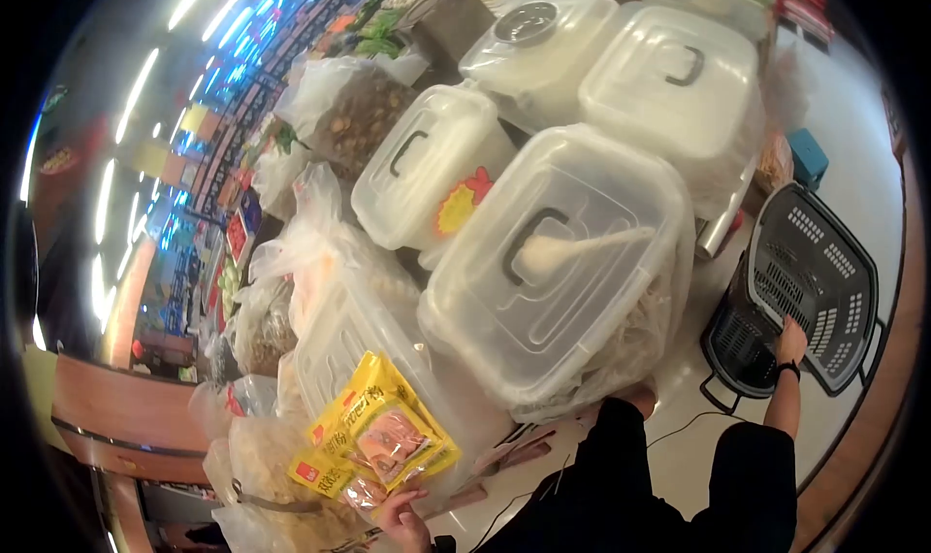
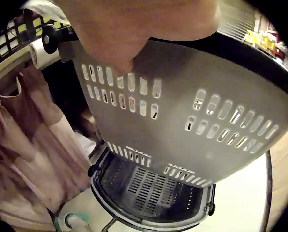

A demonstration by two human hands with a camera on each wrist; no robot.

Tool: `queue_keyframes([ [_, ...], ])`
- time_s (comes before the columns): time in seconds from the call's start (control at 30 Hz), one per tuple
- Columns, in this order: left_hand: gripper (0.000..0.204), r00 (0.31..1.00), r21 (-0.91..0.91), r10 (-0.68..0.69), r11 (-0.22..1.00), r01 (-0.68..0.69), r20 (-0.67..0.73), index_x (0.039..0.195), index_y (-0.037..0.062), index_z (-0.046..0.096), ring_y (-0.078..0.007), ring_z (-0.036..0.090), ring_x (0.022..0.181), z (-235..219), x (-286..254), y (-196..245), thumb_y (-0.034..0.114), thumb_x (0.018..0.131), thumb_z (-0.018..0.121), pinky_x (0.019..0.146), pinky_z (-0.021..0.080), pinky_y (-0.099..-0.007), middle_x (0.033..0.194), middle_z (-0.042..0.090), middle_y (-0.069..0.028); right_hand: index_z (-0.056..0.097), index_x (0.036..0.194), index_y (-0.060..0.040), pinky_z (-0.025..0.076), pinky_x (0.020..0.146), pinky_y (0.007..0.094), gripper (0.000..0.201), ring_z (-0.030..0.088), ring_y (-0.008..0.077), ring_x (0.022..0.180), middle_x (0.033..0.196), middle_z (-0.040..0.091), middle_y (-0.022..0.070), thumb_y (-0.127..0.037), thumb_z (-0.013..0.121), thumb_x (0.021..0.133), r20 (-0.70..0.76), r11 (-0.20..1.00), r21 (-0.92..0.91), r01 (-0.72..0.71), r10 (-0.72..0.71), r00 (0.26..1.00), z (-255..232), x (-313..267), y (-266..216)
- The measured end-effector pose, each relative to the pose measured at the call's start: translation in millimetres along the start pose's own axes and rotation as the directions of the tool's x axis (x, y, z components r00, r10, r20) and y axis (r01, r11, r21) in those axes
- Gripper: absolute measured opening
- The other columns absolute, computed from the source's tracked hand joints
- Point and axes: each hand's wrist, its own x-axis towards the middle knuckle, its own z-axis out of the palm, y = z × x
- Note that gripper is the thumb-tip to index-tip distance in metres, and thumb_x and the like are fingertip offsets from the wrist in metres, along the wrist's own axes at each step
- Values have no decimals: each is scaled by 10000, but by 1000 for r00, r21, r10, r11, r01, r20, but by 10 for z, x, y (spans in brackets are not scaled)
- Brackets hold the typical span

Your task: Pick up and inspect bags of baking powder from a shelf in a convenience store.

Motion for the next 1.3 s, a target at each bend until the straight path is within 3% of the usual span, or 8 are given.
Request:
queue_keyframes([
  [0.4,386,985,-439,172,883,-167,-29,1038,-11,675,-274,679,988,-150,-925,-154,346,892,665,849,527,-357,1037,709,-138,389,1414,-66,376,1089,449,704,450,344,1284,1414,454,170,-36,733,801,154,1000,9,25,-27,988,-369,-390,44],
  [0.5,300,983,-361,179,920,-153,40,1065,39,676,-275,670,1031,-261,-1640,-252,48,767,707,885,517,-341,1062,703,-120,346,1422,-32,344,1097,464,681,381,351,1337,1445,388,200,-149,702,853,-192,985,37,170,-160,968,-116,-638,98],
  [0.77,300,950,-242,-309,920,309,39,1122,36,665,-217,674,1019,-886,-3959,-495,119,840,725,919,491,-323,1038,723,-87,411,1357,-14,328,1114,443,640,353,403,1349,1467,336,270,-131,700,797,199,902,35,431,-429,881,100,-1999,-137],
  [0.87,334,830,-257,-546,823,507,-112,1162,45,646,-219,664,1038,-1027,-4795,-491,192,869,707,925,488,-330,1062,715,-84,423,1355,21,327,1105,454,691,392,445,1292,1404,382,312,-158,706,751,158,688,128,715,-726,670,584,-2096,-441],
  [0.93,370,740,-274,-639,765,583,-208,1197,47,624,-224,657,1049,-936,-5224,-476,247,891,686,930,487,-338,1082,706,-90,518,1245,20,357,1041,488,622,451,458,1169,1220,495,283,-177,726,692,199,347,68,935,-923,328,959,-1997,-779],
  [0.97,391,714,-253,-649,760,599,-260,1213,47,611,-227,653,1054,-1010,-5399,-602,274,902,672,932,486,-343,1092,700,-95,545,1202,2,375,1004,493,585,467,453,1153,1217,510,270,-219,734,695,221,454,225,862,-885,409,860,-2428,-1120],
  [1.03,455,630,-285,-715,699,656,-304,1265,49,570,-262,646,1063,-832,-5782,-589,334,917,641,931,487,-365,1138,677,-123,608,1192,-43,381,1004,511,460,489,433,1169,1278,559,211,-352,563,855,433,-30,-127,991,-901,28,1114,-2683,-1635],
  [1.3,406,179,-468,-781,522,713,-598,1197,37,603,-332,640,1031,-574,-6285,-311,322,908,617,892,504,-387,1106,675,-165,588,1204,-28,386,1006,496,441,502,422,1157,1266,553,229,-306,568,862,583,-490,339,803,-560,-588,937,-5548,-2973],
])
